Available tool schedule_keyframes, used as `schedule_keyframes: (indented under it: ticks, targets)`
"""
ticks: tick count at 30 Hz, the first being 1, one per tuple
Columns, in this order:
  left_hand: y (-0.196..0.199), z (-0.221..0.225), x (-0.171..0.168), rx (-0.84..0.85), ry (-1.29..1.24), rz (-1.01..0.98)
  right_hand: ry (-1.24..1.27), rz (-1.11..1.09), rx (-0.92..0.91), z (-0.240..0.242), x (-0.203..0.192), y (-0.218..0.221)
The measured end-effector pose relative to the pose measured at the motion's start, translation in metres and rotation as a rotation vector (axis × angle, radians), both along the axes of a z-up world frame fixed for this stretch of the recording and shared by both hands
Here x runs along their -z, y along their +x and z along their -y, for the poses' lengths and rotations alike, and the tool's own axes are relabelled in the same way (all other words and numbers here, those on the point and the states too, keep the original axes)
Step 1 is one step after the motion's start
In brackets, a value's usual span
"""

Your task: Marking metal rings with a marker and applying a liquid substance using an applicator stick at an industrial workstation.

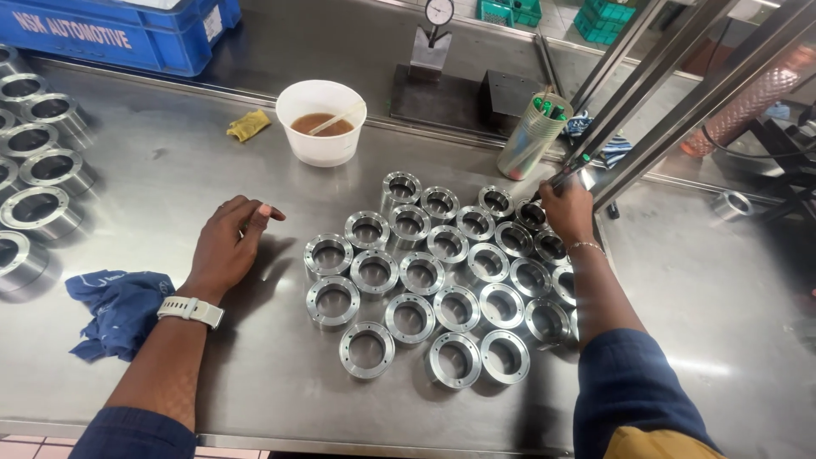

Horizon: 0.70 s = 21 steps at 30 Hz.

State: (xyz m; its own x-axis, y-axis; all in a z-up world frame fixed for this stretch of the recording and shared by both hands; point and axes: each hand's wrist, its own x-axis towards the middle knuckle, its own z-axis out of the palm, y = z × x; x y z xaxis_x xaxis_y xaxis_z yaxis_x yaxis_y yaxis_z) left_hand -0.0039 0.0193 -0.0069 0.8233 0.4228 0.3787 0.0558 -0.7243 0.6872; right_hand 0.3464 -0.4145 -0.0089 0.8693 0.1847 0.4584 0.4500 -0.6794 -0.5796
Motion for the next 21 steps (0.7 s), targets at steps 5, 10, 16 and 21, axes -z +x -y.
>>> schedule_keyframes:
  ticks: [5,10,16,21]
  targets:
    - [-0.002,0.003,-0.007,-0.008,-0.039,-0.040,0.050,-0.092,-0.013,-0.009,-0.025,-0.046]
    - [-0.002,0.006,-0.008,0.008,-0.027,-0.014,0.026,-0.108,-0.103,-0.015,-0.006,-0.071]
    - [-0.004,0.005,-0.010,0.009,-0.017,-0.004,-0.067,-0.046,-0.151,-0.020,0.003,-0.074]
    - [-0.003,0.005,-0.009,0.012,-0.015,0.003,-0.031,-0.022,-0.134,-0.013,0.007,-0.065]
